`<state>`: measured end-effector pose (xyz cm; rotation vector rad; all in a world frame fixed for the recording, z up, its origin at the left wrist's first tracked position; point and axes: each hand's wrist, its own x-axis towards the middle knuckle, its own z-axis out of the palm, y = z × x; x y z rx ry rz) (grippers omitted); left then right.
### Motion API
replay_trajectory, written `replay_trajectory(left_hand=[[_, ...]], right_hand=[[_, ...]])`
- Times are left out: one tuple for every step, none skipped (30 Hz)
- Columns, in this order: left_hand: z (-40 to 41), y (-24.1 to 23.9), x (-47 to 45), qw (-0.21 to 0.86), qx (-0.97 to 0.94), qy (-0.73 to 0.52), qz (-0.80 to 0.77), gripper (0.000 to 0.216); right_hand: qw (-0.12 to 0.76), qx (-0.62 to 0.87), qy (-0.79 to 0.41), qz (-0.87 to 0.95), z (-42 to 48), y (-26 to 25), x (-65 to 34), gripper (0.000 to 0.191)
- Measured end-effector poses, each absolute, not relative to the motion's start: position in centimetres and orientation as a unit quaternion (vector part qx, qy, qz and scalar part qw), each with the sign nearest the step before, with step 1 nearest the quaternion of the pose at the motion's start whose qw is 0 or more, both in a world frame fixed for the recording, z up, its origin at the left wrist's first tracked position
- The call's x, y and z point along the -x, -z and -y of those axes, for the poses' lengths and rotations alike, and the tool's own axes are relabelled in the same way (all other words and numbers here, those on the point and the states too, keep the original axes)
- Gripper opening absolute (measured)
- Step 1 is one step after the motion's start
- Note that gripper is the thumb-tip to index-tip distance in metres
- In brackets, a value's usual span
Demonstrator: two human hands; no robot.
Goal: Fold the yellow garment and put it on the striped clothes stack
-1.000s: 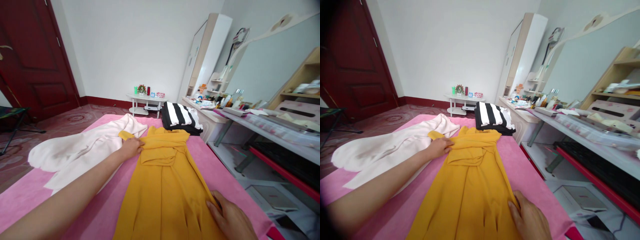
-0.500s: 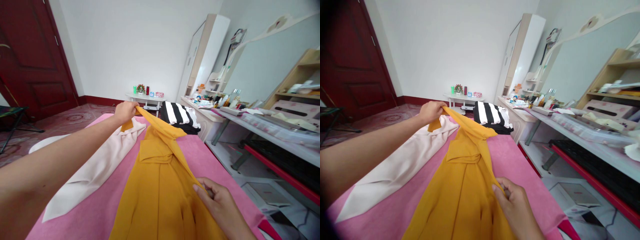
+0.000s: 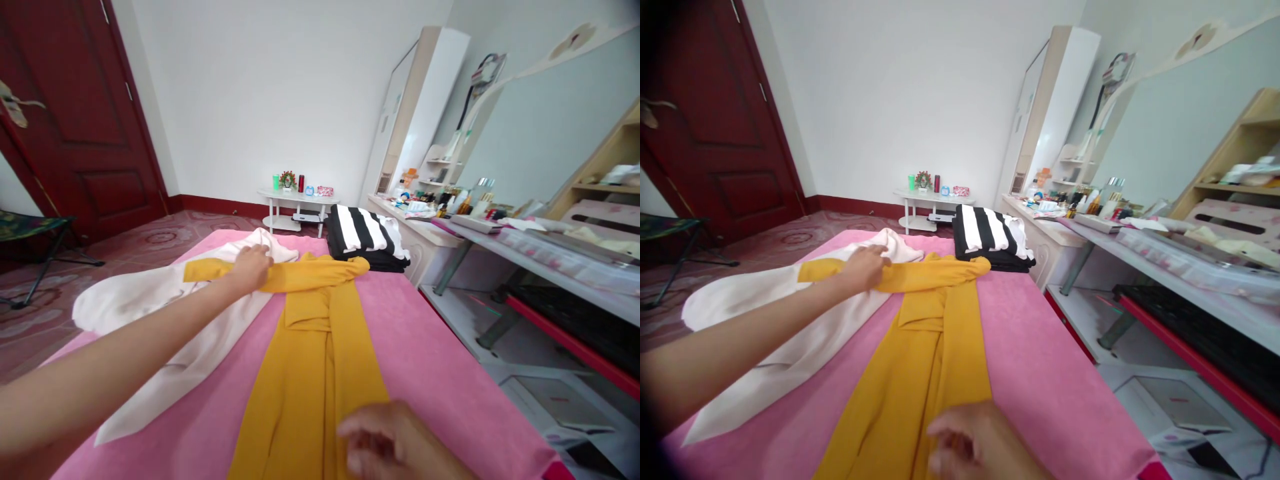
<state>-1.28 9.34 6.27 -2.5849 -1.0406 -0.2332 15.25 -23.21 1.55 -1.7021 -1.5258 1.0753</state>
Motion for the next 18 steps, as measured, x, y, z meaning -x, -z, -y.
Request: replay_trajectory(left_hand=[[-8.0, -5.4, 0.2, 0.132, 0.929, 0.112, 0.326, 0.030], [-6.5, -4.5, -1.0, 0.083, 0.945, 0.139, 0.285, 0.029], [-4.9, -3.5, -2.2, 0.037, 0.956, 0.161, 0.241, 0.030], [-3.3, -2.5, -3.4, -0.005, 0.961, 0.185, 0.207, 0.035], [-1.9, -1.5, -4.4, -0.039, 0.962, 0.202, 0.179, 0.040], [-0.6, -0.5, -5.2, -0.066, 0.961, 0.215, 0.163, 0.045], [0.4, 0.4, -5.9, -0.086, 0.960, 0.220, 0.151, 0.049], [1.2, 1.3, -6.4, -0.100, 0.958, 0.224, 0.149, 0.052], [1.8, 2.0, -6.7, -0.109, 0.956, 0.227, 0.153, 0.055], [2.1, 2.6, -6.9, -0.116, 0.953, 0.228, 0.160, 0.057], [2.3, 3.0, -7.0, -0.122, 0.951, 0.229, 0.170, 0.058], [2.3, 3.2, -7.0, -0.126, 0.949, 0.229, 0.177, 0.058], [2.3, 3.3, -7.0, -0.130, 0.948, 0.228, 0.180, 0.057], [2.3, 3.3, -6.9, -0.133, 0.948, 0.226, 0.181, 0.056], [2.2, 3.2, -6.9, -0.135, 0.948, 0.225, 0.181, 0.055], [2.2, 3.1, -6.8, -0.135, 0.948, 0.224, 0.179, 0.055], [2.2, 3.0, -6.8, -0.134, 0.949, 0.224, 0.178, 0.054], [2.2, 2.9, -6.8, -0.132, 0.949, 0.223, 0.177, 0.053]], right_hand=[[0.327, 0.657, -0.382, 0.562, 22.2, -1.6, -16.0, 0.023], [0.355, 0.669, -0.353, 0.549, 21.0, -1.5, -16.9, 0.026], [0.384, 0.680, -0.317, 0.538, 19.7, -1.4, -18.0, 0.026], [0.412, 0.688, -0.277, 0.530, 18.3, -1.1, -19.2, 0.026], [0.433, 0.692, -0.234, 0.528, 16.9, -0.7, -20.5, 0.025], [0.447, 0.694, -0.195, 0.530, 15.6, -0.3, -21.8, 0.024], [0.453, 0.695, -0.159, 0.535, 14.3, 0.2, -23.1, 0.024], [0.453, 0.697, -0.128, 0.541, 13.1, 0.8, -24.3, 0.024], [0.450, 0.699, -0.099, 0.547, 11.9, 1.3, -25.4, 0.024], [0.445, 0.701, -0.070, 0.553, 10.8, 1.9, -26.4, 0.026], [0.439, 0.703, -0.038, 0.558, 9.7, 2.4, -27.2, 0.029], [0.430, 0.704, -0.007, 0.565, 8.6, 2.9, -28.0, 0.033], [0.420, 0.704, 0.025, 0.572, 7.4, 3.2, -28.6, 0.037], [0.408, 0.704, 0.051, 0.579, 6.2, 3.5, -29.1, 0.042], [0.395, 0.703, 0.072, 0.587, 4.9, 3.6, -29.4, 0.046], [0.380, 0.703, 0.086, 0.595, 3.6, 3.6, -29.6, 0.049], [0.364, 0.703, 0.095, 0.603, 2.3, 3.5, -29.7, 0.051], [0.347, 0.703, 0.101, 0.612, 1.0, 3.3, -29.6, 0.052]])
